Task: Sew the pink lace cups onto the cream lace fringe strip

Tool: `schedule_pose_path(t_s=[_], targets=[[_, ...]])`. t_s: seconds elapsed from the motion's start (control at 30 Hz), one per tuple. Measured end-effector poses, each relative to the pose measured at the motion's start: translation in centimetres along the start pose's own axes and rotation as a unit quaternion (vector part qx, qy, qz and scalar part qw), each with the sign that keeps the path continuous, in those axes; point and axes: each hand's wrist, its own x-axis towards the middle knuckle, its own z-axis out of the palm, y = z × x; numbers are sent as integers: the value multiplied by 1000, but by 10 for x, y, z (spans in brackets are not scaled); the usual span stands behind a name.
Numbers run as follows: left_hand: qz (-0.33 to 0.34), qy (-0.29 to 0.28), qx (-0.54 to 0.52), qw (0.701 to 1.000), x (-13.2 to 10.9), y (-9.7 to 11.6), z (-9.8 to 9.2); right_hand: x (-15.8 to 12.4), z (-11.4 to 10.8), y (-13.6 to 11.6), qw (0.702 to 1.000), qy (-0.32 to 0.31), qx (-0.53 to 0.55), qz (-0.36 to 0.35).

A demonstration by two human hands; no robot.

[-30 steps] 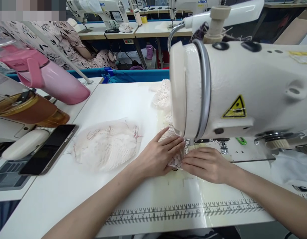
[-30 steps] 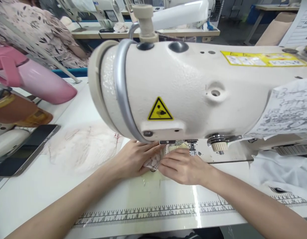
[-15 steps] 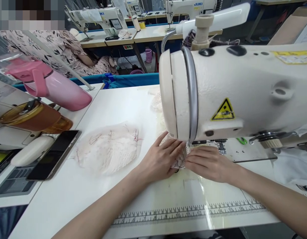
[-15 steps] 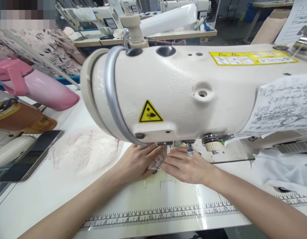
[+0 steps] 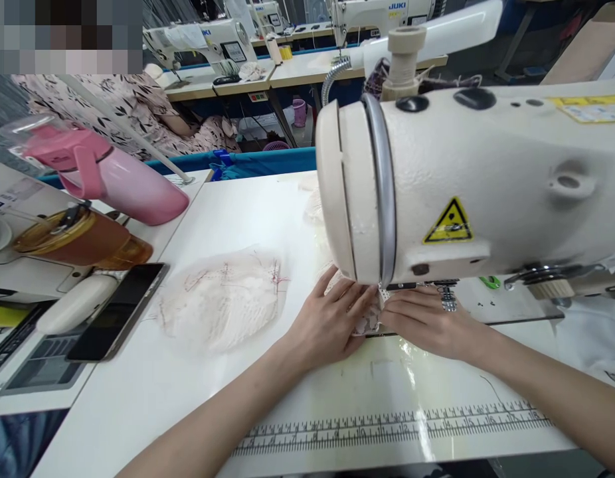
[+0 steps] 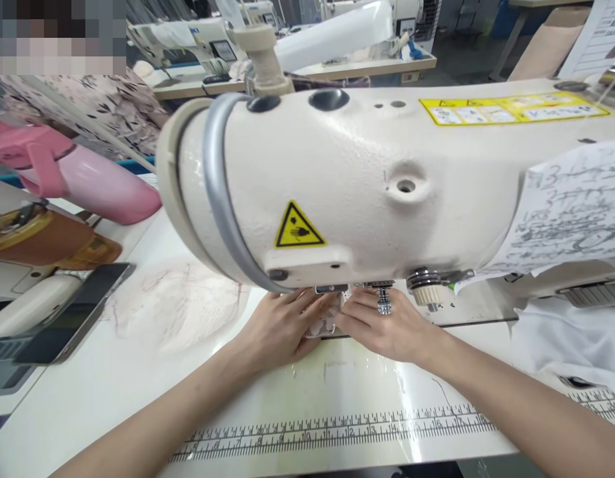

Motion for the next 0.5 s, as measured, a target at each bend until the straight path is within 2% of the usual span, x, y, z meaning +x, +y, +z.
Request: schedule_pose_path(t_s=[0.17,0.27,0.4,0.5], targets=[[8,-5,8,1000,0,1,-1,3,-8,1,998,33,-48,11],[10,1,11,1000,0,1,-1,2,-10,1,997,26,-70,36],[22,20,12,999,0,1,-1,0,-10,3,994,11,-95,44],[63,56,14,996,0,2,-2,-2,-7,6,996,8,-82,40]])
